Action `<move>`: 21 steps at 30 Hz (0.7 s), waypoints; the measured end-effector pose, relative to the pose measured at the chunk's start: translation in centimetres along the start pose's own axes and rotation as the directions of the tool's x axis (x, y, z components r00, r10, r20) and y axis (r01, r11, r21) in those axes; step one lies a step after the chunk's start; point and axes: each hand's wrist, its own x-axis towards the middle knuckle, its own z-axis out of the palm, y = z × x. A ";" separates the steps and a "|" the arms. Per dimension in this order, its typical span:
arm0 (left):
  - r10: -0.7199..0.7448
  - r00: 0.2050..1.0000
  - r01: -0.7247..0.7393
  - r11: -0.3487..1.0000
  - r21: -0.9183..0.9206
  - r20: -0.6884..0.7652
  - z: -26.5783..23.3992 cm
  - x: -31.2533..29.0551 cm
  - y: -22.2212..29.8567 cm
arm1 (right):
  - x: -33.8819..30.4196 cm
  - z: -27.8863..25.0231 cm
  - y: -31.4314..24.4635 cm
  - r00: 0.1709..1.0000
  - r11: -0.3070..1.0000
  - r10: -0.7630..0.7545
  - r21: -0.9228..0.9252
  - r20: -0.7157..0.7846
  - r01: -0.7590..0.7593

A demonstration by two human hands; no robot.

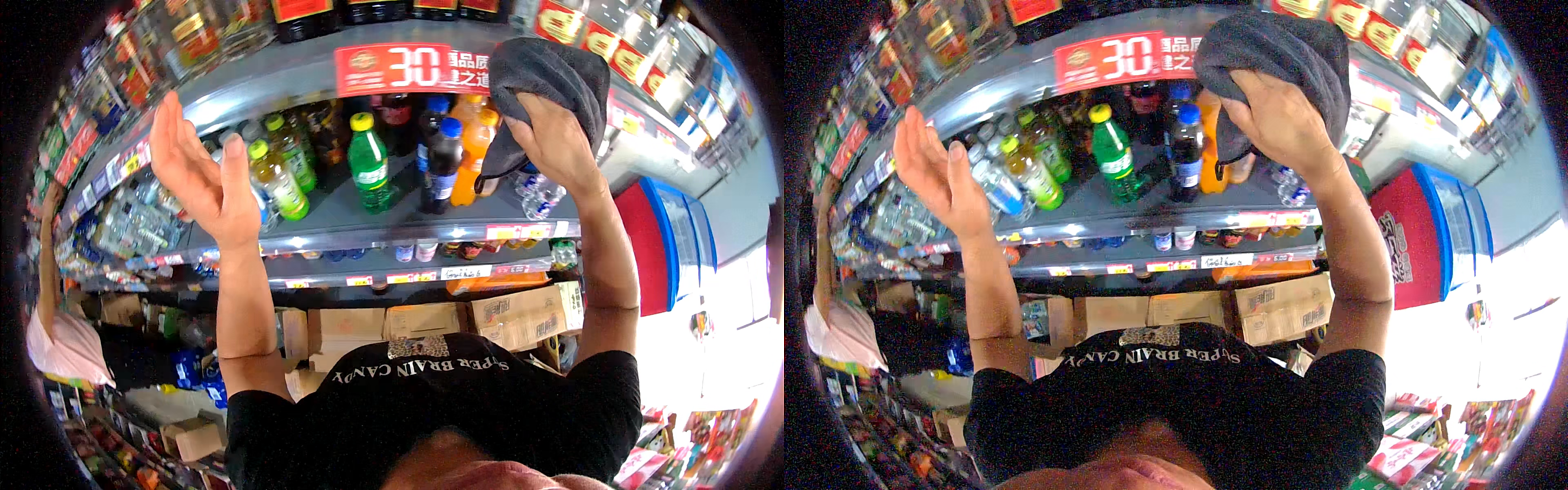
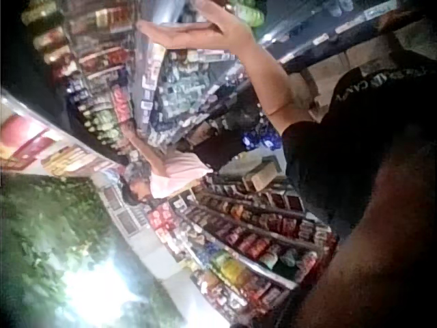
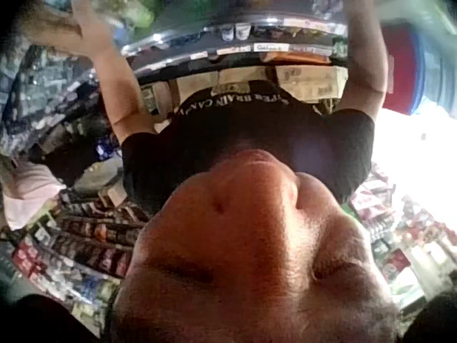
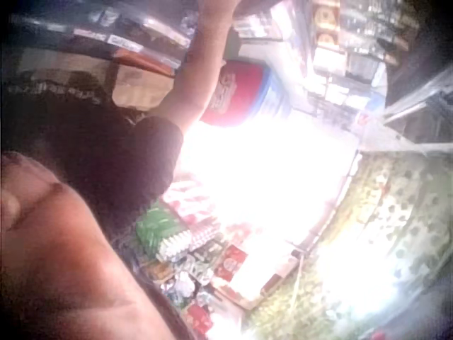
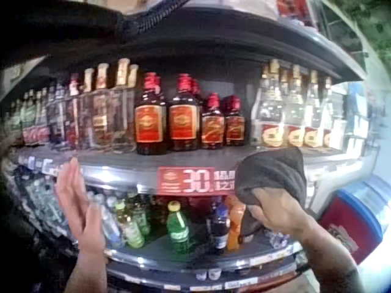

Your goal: The person wipes a shelf with a cloth and organizes glass bottles by hand, moving them into rows on the shelf.

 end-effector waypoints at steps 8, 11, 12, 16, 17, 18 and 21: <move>-0.134 0.990 0.138 0.985 0.106 -0.041 -7.7 -0.8 -0.6 | 3.2 2.7 -4.8 0.992 0.992 0.126 -0.012 -0.020 -0.126; -0.157 0.988 0.154 0.976 0.151 0.005 -9.8 -0.5 -0.6 | 2.7 2.8 -4.6 0.982 0.982 0.185 -0.035 -0.042 -0.187; -0.160 0.987 0.154 0.975 0.161 0.024 -10.2 -0.5 -0.5 | 2.5 2.6 -4.6 0.979 0.979 0.200 -0.040 -0.050 -0.202; -0.142 0.960 0.076 0.962 0.263 0.242 -11.5 -0.4 -1.2 | 2.0 2.7 -4.0 0.968 0.972 0.229 -0.029 -0.106 -0.233; -0.135 0.936 0.025 0.946 0.322 0.324 -11.1 -0.1 -0.8 | 1.7 2.7 -3.5 0.957 0.964 0.259 -0.032 -0.131 -0.265; -0.133 0.905 -0.030 0.928 0.372 0.403 -10.3 0.1 -0.5 | 1.2 2.7 -2.6 0.944 0.954 0.290 -0.036 -0.156 -0.299; -0.161 0.800 -0.107 0.910 0.401 0.578 -8.5 0.3 -0.1 | -0.1 2.5 -0.2 0.891 0.926 0.346 -0.042 -0.295 -0.374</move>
